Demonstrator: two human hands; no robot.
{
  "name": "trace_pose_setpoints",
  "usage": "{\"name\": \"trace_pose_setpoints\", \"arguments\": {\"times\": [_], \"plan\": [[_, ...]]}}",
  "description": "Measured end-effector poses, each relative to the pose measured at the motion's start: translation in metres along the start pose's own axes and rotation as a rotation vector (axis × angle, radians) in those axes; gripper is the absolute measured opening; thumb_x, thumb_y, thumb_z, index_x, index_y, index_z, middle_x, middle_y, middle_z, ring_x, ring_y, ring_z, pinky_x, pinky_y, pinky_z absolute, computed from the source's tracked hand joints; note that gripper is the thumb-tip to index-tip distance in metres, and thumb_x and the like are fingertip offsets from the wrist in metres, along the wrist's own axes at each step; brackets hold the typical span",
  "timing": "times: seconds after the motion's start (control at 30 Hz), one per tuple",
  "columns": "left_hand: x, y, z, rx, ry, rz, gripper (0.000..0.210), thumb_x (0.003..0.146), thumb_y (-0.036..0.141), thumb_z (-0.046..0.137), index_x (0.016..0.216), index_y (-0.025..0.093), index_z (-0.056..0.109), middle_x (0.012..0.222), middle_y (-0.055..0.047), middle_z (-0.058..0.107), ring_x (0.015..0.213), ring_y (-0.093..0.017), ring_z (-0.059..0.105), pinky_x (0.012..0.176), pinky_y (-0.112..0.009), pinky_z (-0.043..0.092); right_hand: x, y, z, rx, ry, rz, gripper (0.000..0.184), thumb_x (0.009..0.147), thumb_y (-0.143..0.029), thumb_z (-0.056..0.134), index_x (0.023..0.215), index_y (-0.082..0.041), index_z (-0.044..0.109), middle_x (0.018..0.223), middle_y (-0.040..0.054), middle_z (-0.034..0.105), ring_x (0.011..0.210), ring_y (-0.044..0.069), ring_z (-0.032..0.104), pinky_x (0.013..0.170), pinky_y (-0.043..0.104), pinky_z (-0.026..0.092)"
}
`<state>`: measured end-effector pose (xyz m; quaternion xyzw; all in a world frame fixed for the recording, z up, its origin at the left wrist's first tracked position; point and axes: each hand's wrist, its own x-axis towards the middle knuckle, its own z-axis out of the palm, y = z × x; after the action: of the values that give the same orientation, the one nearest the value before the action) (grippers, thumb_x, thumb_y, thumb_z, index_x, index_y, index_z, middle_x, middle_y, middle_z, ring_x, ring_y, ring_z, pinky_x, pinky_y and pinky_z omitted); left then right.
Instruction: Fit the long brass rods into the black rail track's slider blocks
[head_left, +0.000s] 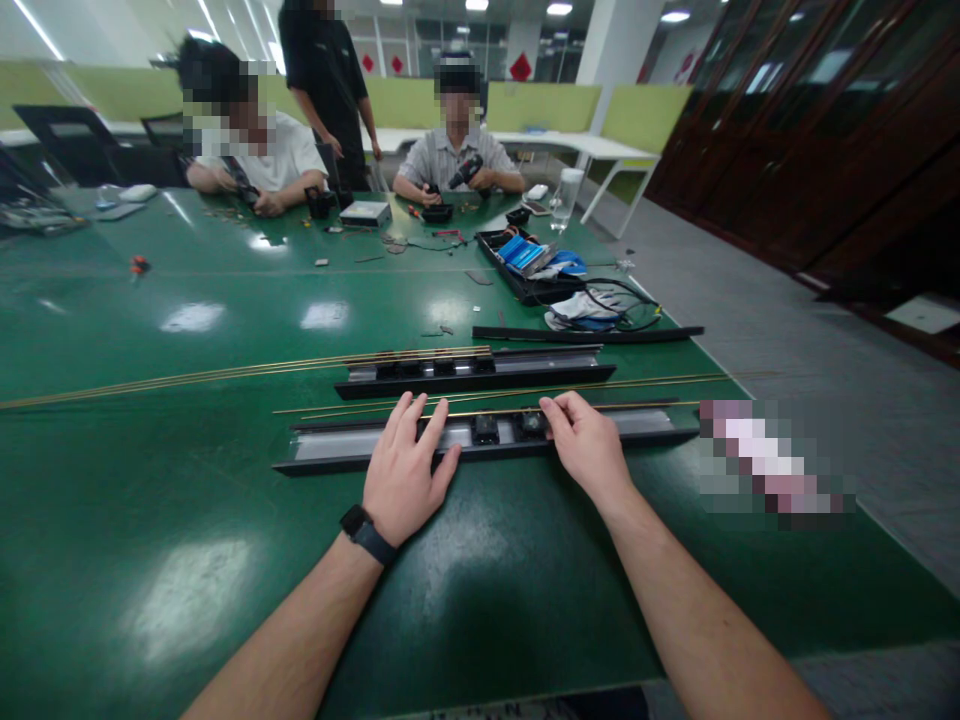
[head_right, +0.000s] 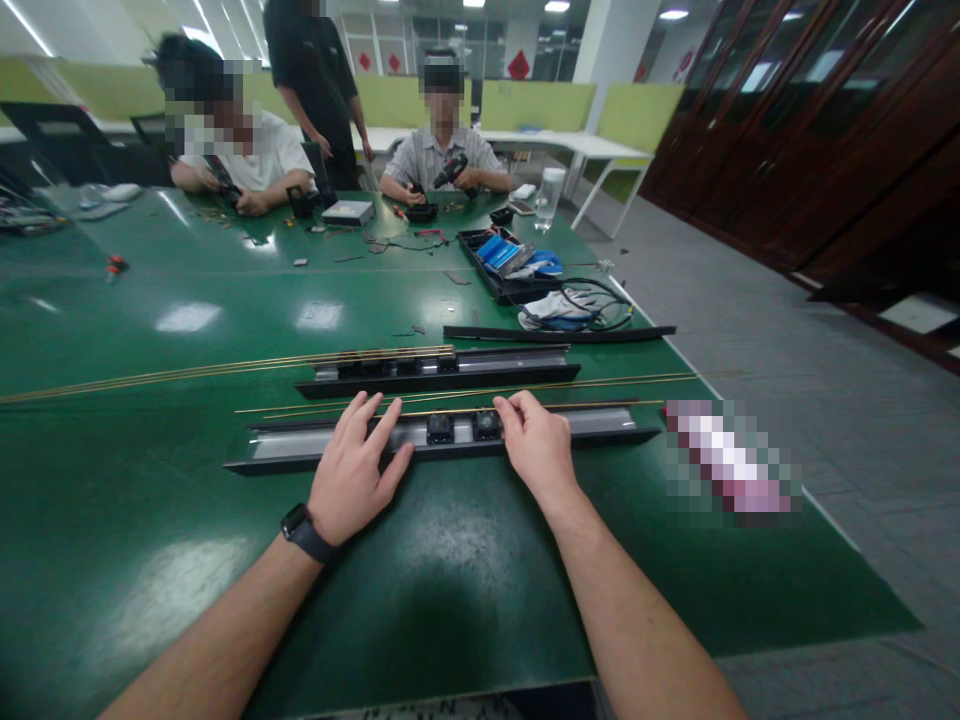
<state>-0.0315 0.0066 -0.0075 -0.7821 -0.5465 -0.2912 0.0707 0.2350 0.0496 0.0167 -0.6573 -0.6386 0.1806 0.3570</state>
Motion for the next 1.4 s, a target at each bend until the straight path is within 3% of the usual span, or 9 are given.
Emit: {"name": "trace_pose_setpoints", "arguments": {"times": [0.27, 0.53, 0.77, 1.03, 1.27, 1.4], "plan": [[-0.0002, -0.0001, 0.0005, -0.003, 0.005, -0.001, 0.062, 0.103, 0.039, 0.058, 0.160, 0.020, 0.044, 0.159, -0.020, 0.049, 0.158, -0.039, 0.035, 0.122, -0.059, 0.044, 0.0007, 0.0049, 0.0009, -0.016, 0.008, -0.009, 0.037, 0.098, -0.061, 0.054, 0.095, -0.026, 0.065, 0.064, -0.0011, 0.068, 0.063, 0.019, 0.065, 0.067, 0.031, 0.042], [0.0003, 0.0003, 0.0000, -0.001, -0.003, -0.002, 0.061, 0.103, 0.039, 0.058, 0.159, 0.018, 0.045, 0.159, -0.021, 0.048, 0.158, -0.039, 0.034, 0.123, -0.058, 0.043, 0.0002, 0.0014, -0.0001, 0.012, -0.006, -0.001, 0.042, 0.100, -0.061, 0.050, 0.080, -0.026, 0.063, 0.065, -0.0008, 0.069, 0.064, 0.018, 0.064, 0.069, 0.031, 0.042], [-0.0001, -0.0001, 0.0007, -0.005, 0.004, -0.002, 0.062, 0.103, 0.039, 0.058, 0.160, 0.021, 0.043, 0.159, -0.020, 0.049, 0.158, -0.039, 0.035, 0.122, -0.059, 0.044, 0.0008, 0.0049, 0.0006, -0.008, 0.005, -0.004, 0.036, 0.097, -0.061, 0.055, 0.095, -0.026, 0.066, 0.064, -0.0016, 0.069, 0.063, 0.019, 0.065, 0.067, 0.031, 0.042], [0.0001, 0.0007, -0.0007, 0.012, -0.002, 0.002, 0.060, 0.103, 0.040, 0.057, 0.158, 0.017, 0.046, 0.158, -0.021, 0.049, 0.158, -0.039, 0.035, 0.124, -0.057, 0.043, 0.0007, 0.0012, 0.0002, 0.026, 0.001, 0.009, 0.041, 0.100, -0.061, 0.051, 0.080, -0.026, 0.063, 0.065, -0.0009, 0.069, 0.064, 0.018, 0.064, 0.069, 0.031, 0.042], [-0.0001, 0.0003, -0.0001, 0.014, -0.004, 0.001, 0.061, 0.103, 0.040, 0.057, 0.160, 0.019, 0.043, 0.159, -0.021, 0.049, 0.158, -0.039, 0.035, 0.123, -0.058, 0.043, -0.0004, 0.0037, -0.0003, 0.023, 0.004, -0.001, 0.036, 0.098, -0.060, 0.055, 0.091, -0.026, 0.065, 0.064, -0.0018, 0.069, 0.062, 0.019, 0.064, 0.068, 0.031, 0.042], [-0.0001, 0.0003, -0.0001, 0.008, -0.002, -0.001, 0.062, 0.103, 0.040, 0.057, 0.160, 0.019, 0.044, 0.159, -0.020, 0.048, 0.158, -0.039, 0.035, 0.123, -0.058, 0.044, -0.0002, 0.0033, -0.0007, 0.024, -0.006, -0.011, 0.037, 0.099, -0.059, 0.053, 0.084, -0.026, 0.065, 0.064, -0.0019, 0.068, 0.063, 0.018, 0.064, 0.068, 0.031, 0.042]]}}
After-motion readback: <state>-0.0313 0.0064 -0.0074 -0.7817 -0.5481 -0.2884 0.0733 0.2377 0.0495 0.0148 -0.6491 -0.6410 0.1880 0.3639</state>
